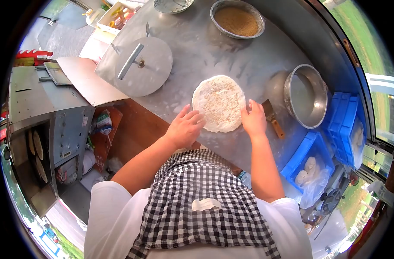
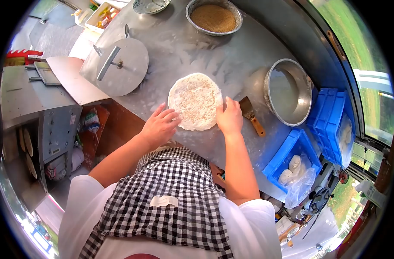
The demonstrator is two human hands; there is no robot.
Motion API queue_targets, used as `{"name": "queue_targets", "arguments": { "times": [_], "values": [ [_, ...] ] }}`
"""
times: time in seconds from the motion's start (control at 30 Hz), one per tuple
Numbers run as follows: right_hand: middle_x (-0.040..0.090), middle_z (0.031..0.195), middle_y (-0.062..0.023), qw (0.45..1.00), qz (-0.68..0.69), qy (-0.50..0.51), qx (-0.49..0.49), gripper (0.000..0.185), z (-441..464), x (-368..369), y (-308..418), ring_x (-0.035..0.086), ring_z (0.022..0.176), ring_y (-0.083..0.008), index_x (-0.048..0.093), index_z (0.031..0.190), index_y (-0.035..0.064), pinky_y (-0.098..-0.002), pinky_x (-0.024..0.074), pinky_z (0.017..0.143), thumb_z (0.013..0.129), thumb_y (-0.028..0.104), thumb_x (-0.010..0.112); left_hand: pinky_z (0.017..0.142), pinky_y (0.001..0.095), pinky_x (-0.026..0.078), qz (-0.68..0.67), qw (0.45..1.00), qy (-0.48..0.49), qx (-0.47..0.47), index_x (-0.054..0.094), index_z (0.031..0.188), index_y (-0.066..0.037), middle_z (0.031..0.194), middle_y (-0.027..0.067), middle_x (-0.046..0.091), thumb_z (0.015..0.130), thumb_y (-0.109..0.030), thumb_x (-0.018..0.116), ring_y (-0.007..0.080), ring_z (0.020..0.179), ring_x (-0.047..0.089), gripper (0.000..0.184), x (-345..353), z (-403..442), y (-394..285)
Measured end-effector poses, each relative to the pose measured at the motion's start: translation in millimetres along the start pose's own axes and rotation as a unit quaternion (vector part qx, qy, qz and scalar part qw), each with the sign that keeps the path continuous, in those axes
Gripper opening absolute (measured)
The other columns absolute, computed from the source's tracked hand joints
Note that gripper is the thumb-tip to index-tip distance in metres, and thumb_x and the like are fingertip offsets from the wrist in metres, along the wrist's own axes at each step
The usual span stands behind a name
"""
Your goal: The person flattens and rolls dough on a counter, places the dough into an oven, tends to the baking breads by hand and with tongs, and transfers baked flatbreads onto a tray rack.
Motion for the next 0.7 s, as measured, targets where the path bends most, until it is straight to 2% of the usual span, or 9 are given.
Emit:
{"name": "queue_targets", "arguments": {
  "times": [0.03, 0.13, 0.23, 0.33, 0.43, 0.53, 0.63, 0.7],
  "values": [
    [0.064, 0.124, -0.0130, 1.000, -0.013, 0.002, 0.004, 0.050, 3, 0, 2, 0.064, 0.115, -0.0325, 0.064, 0.128, 0.0036, -0.0435, 0.0529, 0.097, 0.089, 0.032, 0.075, 0.124, 0.0478, 0.030, -0.008, 0.999, 0.039, -0.005, 0.069, 0.113, -0.012, 0.123, 0.0048, 0.064, 0.086, -0.018, 0.072, 0.0227, 0.129, 0.056, 0.028, 4, -1, 1],
    [0.064, 0.126, -0.0126, 0.998, -0.051, 0.028, 0.021, 0.049, 9, -1, 13, 0.063, 0.116, -0.0332, 0.064, 0.123, 0.0044, -0.0445, 0.0522, 0.097, 0.087, 0.034, 0.076, 0.124, 0.0483, 0.030, -0.036, 0.995, 0.071, -0.059, 0.069, 0.118, -0.011, 0.128, 0.0060, 0.062, 0.087, -0.018, 0.071, 0.0236, 0.130, 0.055, 0.031, 3, -4, 2],
    [0.069, 0.117, -0.0135, 0.997, -0.035, 0.059, 0.037, 0.040, 19, 3, 11, 0.066, 0.109, -0.0334, 0.067, 0.110, 0.0051, -0.0439, 0.0538, 0.091, 0.084, 0.033, 0.078, 0.123, 0.0486, 0.031, -0.048, 0.995, 0.005, -0.092, 0.069, 0.120, -0.010, 0.128, 0.0064, 0.063, 0.088, -0.018, 0.071, 0.0249, 0.129, 0.056, 0.033, -5, -9, 3],
    [0.072, 0.102, -0.0147, 0.991, -0.002, 0.118, 0.063, 0.030, 35, 12, 1, 0.069, 0.099, -0.0339, 0.067, 0.094, 0.0049, -0.0437, 0.0549, 0.084, 0.080, 0.029, 0.079, 0.119, 0.0479, 0.037, -0.047, 0.991, -0.047, -0.118, 0.070, 0.114, -0.012, 0.124, 0.0039, 0.065, 0.084, -0.019, 0.075, 0.0236, 0.123, 0.059, 0.032, -8, -15, 6],
    [0.073, 0.094, -0.0166, 0.991, -0.001, 0.128, 0.034, 0.024, 42, 13, 0, 0.070, 0.088, -0.0345, 0.068, 0.087, 0.0046, -0.0427, 0.0553, 0.078, 0.079, 0.026, 0.077, 0.118, 0.0480, 0.039, -0.091, 0.982, -0.077, -0.146, 0.070, 0.114, -0.010, 0.126, 0.0044, 0.065, 0.084, -0.018, 0.076, 0.0258, 0.121, 0.060, 0.032, -8, -20, 10],
    [0.073, 0.091, -0.0145, 0.986, 0.027, 0.160, 0.027, 0.019, 41, 4, 7, 0.070, 0.082, -0.0287, 0.067, 0.083, 0.0033, -0.0393, 0.0549, 0.075, 0.079, 0.020, 0.074, 0.111, 0.0472, 0.044, -0.100, 0.976, -0.111, -0.158, 0.070, 0.114, -0.008, 0.124, 0.0073, 0.065, 0.084, -0.016, 0.076, 0.0296, 0.118, 0.062, 0.032, -13, -23, 11],
    [0.072, 0.085, -0.0089, 0.961, 0.179, 0.195, 0.082, 0.014, 46, 5, -5, 0.069, 0.077, -0.0212, 0.066, 0.082, 0.0028, -0.0360, 0.0539, 0.071, 0.080, 0.015, 0.072, 0.107, 0.0477, 0.046, -0.167, 0.962, -0.113, -0.187, 0.069, 0.119, -0.005, 0.130, 0.0127, 0.065, 0.088, -0.017, 0.073, 0.0352, 0.121, 0.060, 0.033, -17, -22, 12],
    [0.071, 0.085, -0.0058, 0.937, 0.243, 0.216, 0.129, 0.011, 49, 3, -10, 0.067, 0.077, -0.0172, 0.066, 0.084, 0.0026, -0.0344, 0.0538, 0.072, 0.083, 0.013, 0.070, 0.102, 0.0461, 0.049, -0.166, 0.959, -0.130, -0.188, 0.068, 0.119, -0.004, 0.129, 0.0136, 0.065, 0.089, -0.015, 0.074, 0.0358, 0.120, 0.060, 0.033, -19, -19, 10]
  ]
}}
Point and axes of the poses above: each hand's wrist, its own z-axis towards the middle knuckle, its own x-axis out of the palm, y = z × x, the point moved 3 cm from there along z, towards the middle knuckle
